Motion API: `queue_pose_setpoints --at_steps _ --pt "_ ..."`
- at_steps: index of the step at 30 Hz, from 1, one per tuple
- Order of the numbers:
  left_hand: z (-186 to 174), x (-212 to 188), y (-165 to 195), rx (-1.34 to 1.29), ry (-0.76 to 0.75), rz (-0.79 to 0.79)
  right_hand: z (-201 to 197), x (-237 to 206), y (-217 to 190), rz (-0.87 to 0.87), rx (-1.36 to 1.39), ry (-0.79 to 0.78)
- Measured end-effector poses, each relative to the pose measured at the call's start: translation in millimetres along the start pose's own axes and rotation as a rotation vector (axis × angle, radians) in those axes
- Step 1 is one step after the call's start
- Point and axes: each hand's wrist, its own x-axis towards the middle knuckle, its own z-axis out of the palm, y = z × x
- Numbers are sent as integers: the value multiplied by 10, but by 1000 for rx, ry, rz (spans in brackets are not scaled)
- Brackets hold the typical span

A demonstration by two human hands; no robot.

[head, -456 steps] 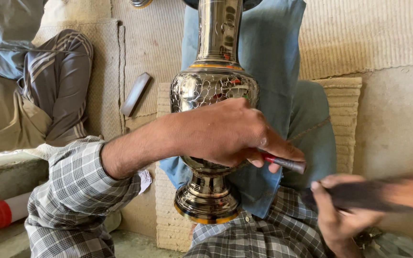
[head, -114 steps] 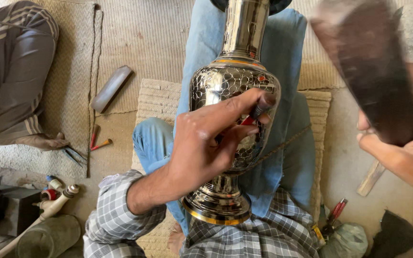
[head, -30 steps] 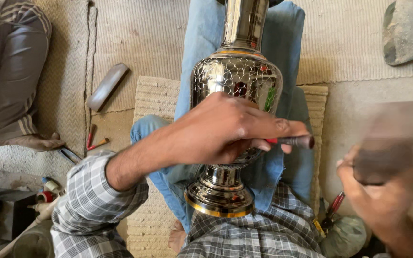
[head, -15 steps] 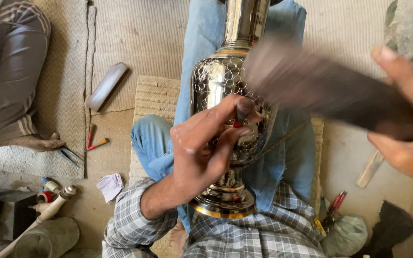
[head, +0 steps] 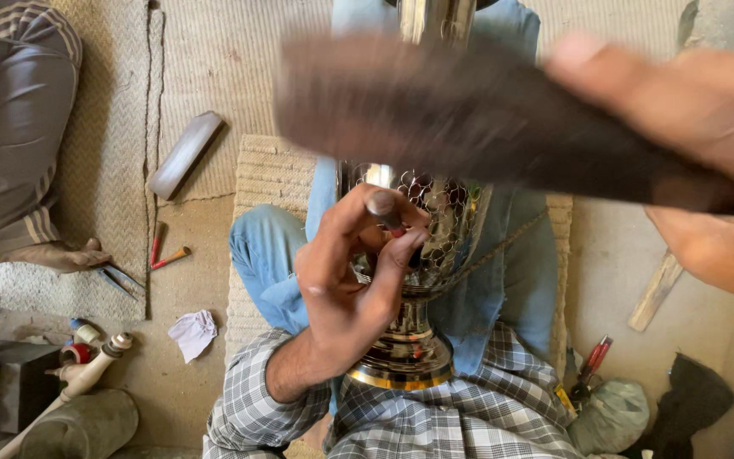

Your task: The person sits on the floor with a brass vase on their lap and engraves decorative patterns into its surface, holding a chisel against the metal and striking it with a wooden mallet. They reposition the chisel repeatedly to work different spots on the vase body.

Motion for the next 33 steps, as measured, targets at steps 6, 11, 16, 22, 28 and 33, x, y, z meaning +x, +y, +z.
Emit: queue_pose_setpoints --at_steps 6,11,16,22,28,33 --pt "15 11 -36 19 13 15 -73 -67 238 50 -100 -251" --pt "-21 271 -68 -230 -215 -71 98 -446 405 45 -222 -21" --pt "-81 422 -48 39 -427 196 385 -780 594 127 -208 131" --pt "-142 484 -7 91 -508 221 635 -1145 541 468 140 201" --pt "-90 609 3 218 -648 284 773 -1144 290 517 70 207" --pt "-109 728 88 149 -771 321 987 -1303 163 394 147 351"
